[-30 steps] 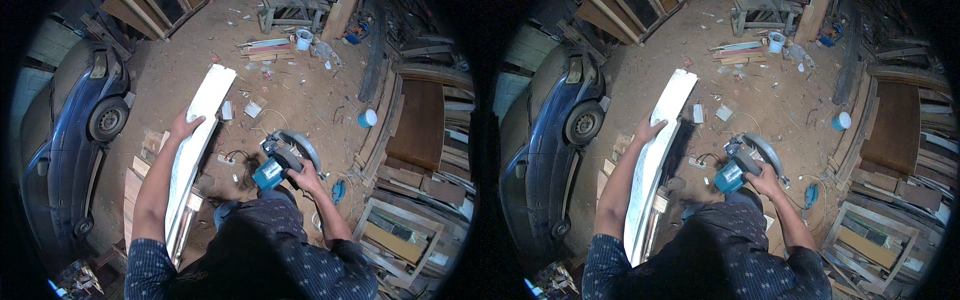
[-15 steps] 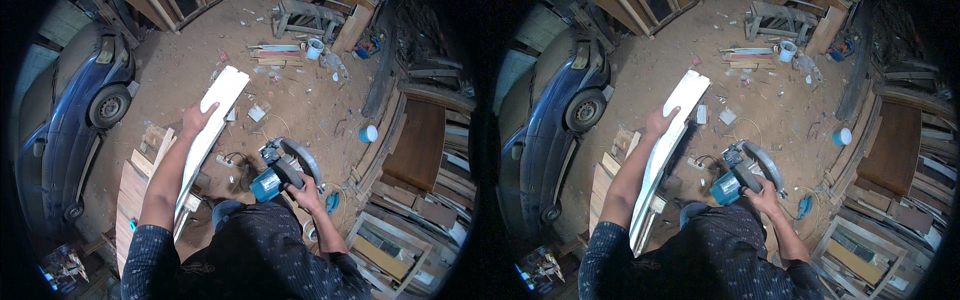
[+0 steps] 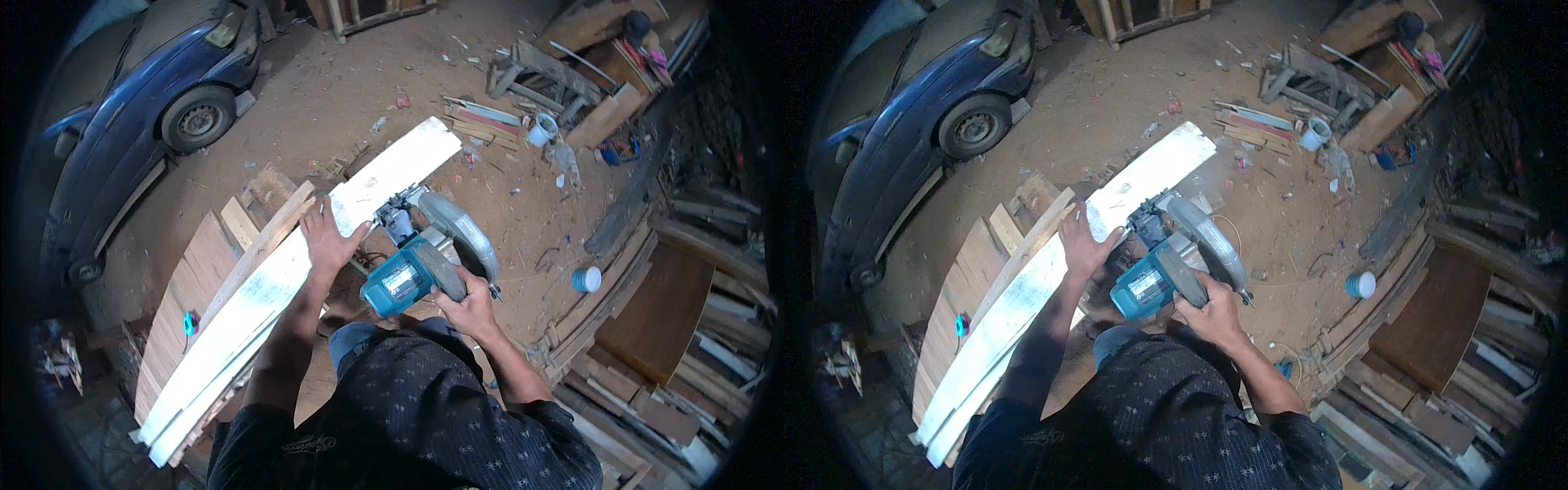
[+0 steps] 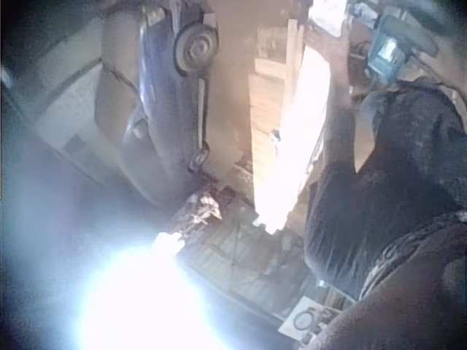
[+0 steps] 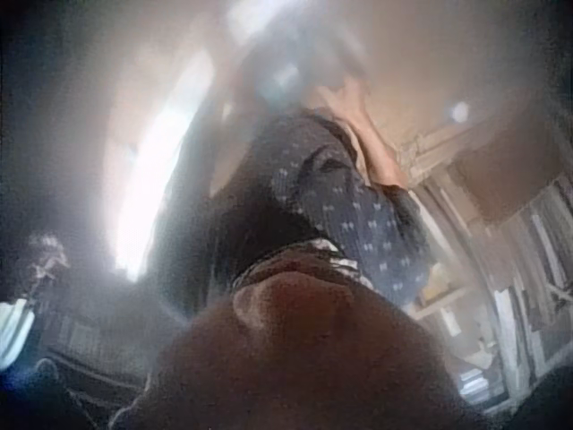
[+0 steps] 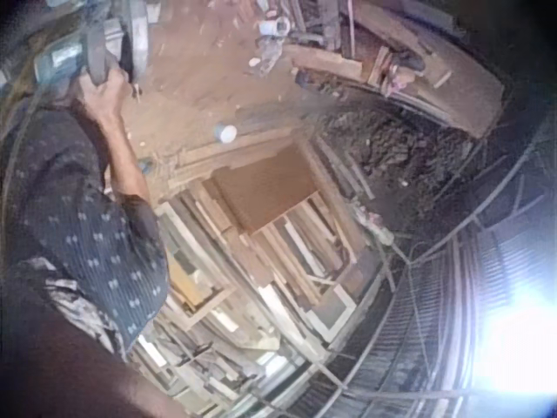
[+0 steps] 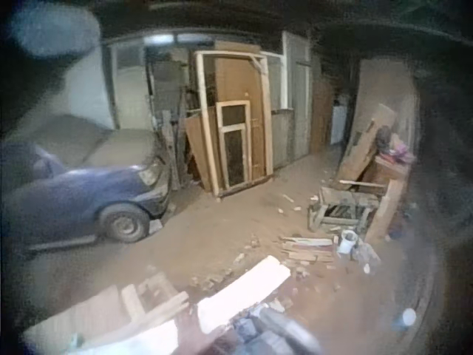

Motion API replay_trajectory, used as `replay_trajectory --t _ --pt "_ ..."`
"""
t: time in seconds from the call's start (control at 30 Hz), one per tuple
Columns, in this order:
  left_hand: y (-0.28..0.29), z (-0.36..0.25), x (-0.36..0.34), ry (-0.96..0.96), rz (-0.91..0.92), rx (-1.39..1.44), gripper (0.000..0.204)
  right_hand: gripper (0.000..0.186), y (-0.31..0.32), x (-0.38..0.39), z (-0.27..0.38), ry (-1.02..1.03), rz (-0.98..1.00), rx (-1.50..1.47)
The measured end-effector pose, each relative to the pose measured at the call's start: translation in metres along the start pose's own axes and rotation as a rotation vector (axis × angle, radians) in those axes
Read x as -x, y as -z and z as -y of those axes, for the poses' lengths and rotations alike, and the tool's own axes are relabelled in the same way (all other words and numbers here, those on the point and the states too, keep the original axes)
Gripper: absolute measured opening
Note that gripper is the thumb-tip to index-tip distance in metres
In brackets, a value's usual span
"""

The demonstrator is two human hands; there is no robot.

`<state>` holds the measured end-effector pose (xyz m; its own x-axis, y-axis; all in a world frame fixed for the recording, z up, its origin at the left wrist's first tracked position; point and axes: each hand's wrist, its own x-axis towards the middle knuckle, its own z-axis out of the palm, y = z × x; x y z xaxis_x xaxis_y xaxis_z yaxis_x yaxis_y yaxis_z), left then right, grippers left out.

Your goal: The person measures and marks long white wooden planks with a tape measure and pencil. They then use a circular saw to cut the planks into smaller sections. The person repeatedly measures, marks, and cuts the wood, stacking the finished pieces on a workbench.

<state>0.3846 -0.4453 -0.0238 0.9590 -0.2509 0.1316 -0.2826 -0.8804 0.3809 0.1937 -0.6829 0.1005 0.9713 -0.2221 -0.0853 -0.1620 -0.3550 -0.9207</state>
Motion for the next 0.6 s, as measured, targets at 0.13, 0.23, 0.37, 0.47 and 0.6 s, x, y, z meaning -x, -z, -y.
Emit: replay_trajectory --t 0.13,0.23,0.37,0.47,0.6 --pt "0.003 -0.003 0.002 0.091 0.07 -0.018 0.118 0.041 -0.014 -0.008 0.007 -0.003 0.014 0.045" --pt "0.008 -0.005 0.0 0.062 -0.001 -0.025 0.109 0.039 -0.018 -0.009 -0.001 -0.006 -0.017 0.038" --pt "0.01 -0.006 0.001 0.085 0.036 -0.018 0.114 0.039 -0.017 -0.011 0.005 -0.039 0.045 0.053" --pt "0.012 -0.006 -0.001 0.11 0.078 0.002 0.115 0.039 -0.02 -0.016 0.002 -0.034 0.05 0.012" --pt "0.008 0.0 0.001 0.097 0.071 0.022 0.118 0.038 -0.025 -0.018 0.007 -0.065 0.027 0.028"
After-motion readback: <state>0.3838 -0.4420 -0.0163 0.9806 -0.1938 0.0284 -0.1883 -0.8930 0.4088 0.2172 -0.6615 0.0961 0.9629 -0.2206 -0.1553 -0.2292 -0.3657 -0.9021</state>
